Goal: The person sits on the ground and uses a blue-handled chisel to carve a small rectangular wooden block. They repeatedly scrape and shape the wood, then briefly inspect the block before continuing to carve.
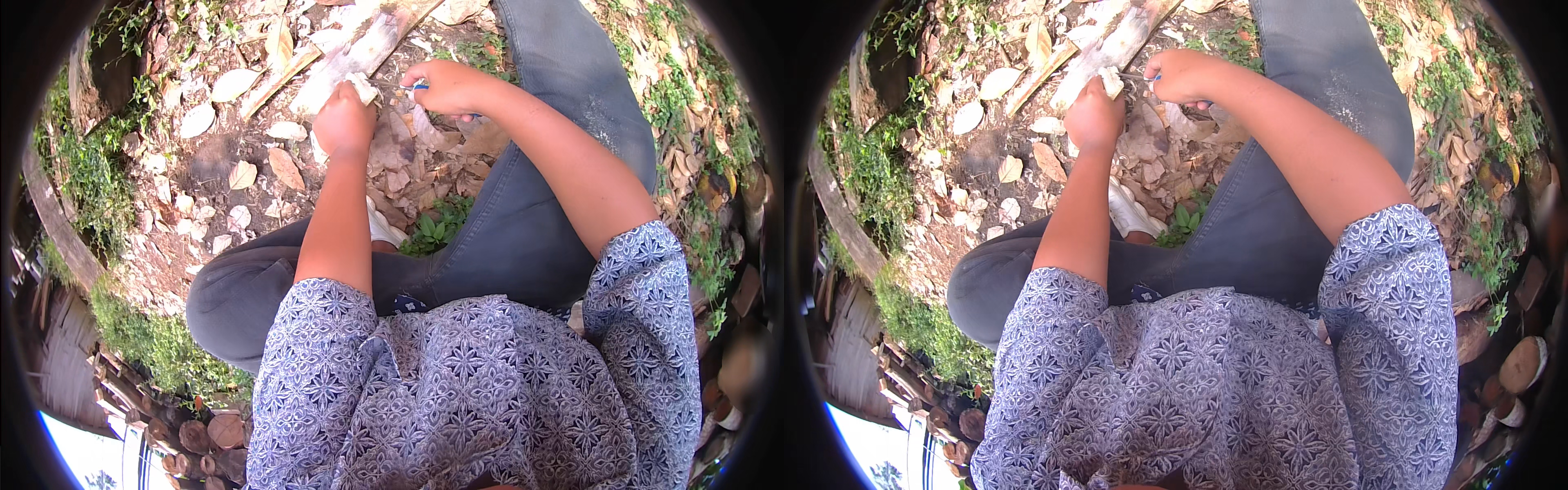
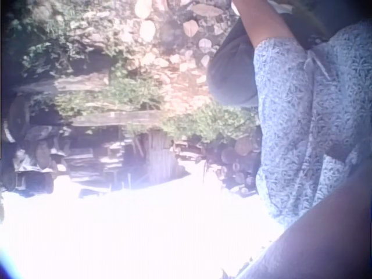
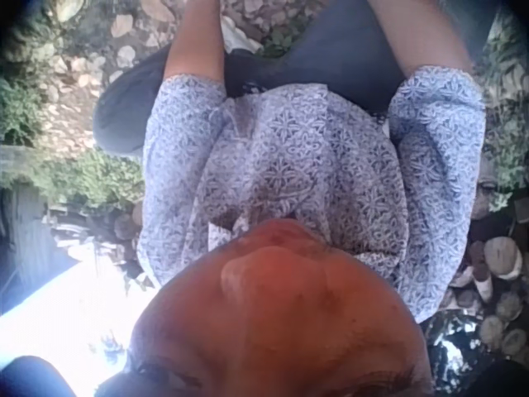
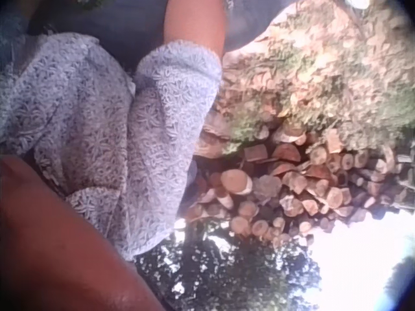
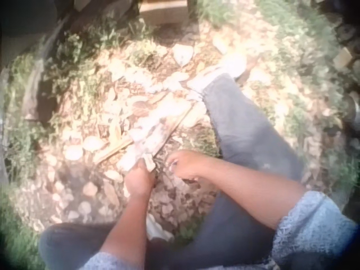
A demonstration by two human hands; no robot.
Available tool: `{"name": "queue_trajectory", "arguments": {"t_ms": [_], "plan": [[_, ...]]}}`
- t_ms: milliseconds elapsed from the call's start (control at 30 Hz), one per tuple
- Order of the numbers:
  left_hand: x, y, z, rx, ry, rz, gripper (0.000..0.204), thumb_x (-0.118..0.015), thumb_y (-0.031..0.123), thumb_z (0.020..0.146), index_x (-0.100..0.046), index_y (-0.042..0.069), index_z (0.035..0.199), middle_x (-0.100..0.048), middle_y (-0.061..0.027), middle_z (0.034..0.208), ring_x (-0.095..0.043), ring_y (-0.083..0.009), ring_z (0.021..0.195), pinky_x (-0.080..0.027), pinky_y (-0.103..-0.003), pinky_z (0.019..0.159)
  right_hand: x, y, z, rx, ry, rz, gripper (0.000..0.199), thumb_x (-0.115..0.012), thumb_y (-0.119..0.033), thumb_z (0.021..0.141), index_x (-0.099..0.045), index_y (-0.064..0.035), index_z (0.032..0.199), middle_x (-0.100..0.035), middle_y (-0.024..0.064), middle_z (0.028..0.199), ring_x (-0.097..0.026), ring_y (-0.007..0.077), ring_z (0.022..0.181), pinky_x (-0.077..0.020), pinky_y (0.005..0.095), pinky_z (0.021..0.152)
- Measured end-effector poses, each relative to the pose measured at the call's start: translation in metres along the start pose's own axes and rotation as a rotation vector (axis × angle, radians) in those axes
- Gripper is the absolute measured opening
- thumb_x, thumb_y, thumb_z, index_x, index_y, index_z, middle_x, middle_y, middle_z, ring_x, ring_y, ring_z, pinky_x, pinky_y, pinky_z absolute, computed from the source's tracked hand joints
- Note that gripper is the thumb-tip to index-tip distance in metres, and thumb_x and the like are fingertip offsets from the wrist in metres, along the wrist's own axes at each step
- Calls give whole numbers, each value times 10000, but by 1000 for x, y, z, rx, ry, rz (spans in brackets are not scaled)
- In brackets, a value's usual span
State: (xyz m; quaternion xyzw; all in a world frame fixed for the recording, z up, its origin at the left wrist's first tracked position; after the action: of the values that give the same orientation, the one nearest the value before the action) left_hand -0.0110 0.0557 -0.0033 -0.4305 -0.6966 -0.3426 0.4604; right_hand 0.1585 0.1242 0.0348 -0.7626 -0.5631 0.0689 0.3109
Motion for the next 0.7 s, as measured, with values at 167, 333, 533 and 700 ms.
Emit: {"name": "queue_trajectory", "arguments": {"t_ms": [167,333,533,700], "plan": [[-5,-5,5,5,-31,25,406,-760,376,801,-679,120,1105,-752,-115,1038,-737,-332,898,-594,-452,774,-10,-2,-5,-31,52,13,408,-533,-205,963,-589,-108,1354,-661,129,730,-614,207,518,-509,378,458],[-8,-3,-4,-2,17,-1,397,-757,381,800,-688,122,1092,-752,-121,1022,-735,-321,902,-590,-452,783,-30,5,10,47,194,95,487,-599,-154,864,-612,-116,1349,-714,140,835,-685,226,628,-583,385,603],[-7,-6,1,-10,65,14,354,-745,383,807,-707,144,1065,-755,-101,985,-731,-307,883,-587,-443,763,-17,19,10,21,8,155,567,-567,-117,841,-576,-92,1407,-732,162,916,-718,257,719,-585,378,681],[-9,-4,-2,-10,71,22,331,-792,343,768,-675,123,987,-750,-89,975,-735,-305,864,-588,-426,746,-7,21,-11,31,60,97,509,-543,-146,910,-583,-93,1414,-714,159,1136,-687,270,999,-517,386,899]]}}
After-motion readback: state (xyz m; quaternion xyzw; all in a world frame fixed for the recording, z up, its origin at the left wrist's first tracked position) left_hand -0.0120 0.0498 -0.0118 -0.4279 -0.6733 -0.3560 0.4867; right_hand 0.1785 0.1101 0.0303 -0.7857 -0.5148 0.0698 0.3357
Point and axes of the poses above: each hand's wrist, its own z-axis towards the middle knuckle, its own x-axis out of the back of the hand, y = z × x, the point moved 5 cm from there along z, towards the middle knuckle
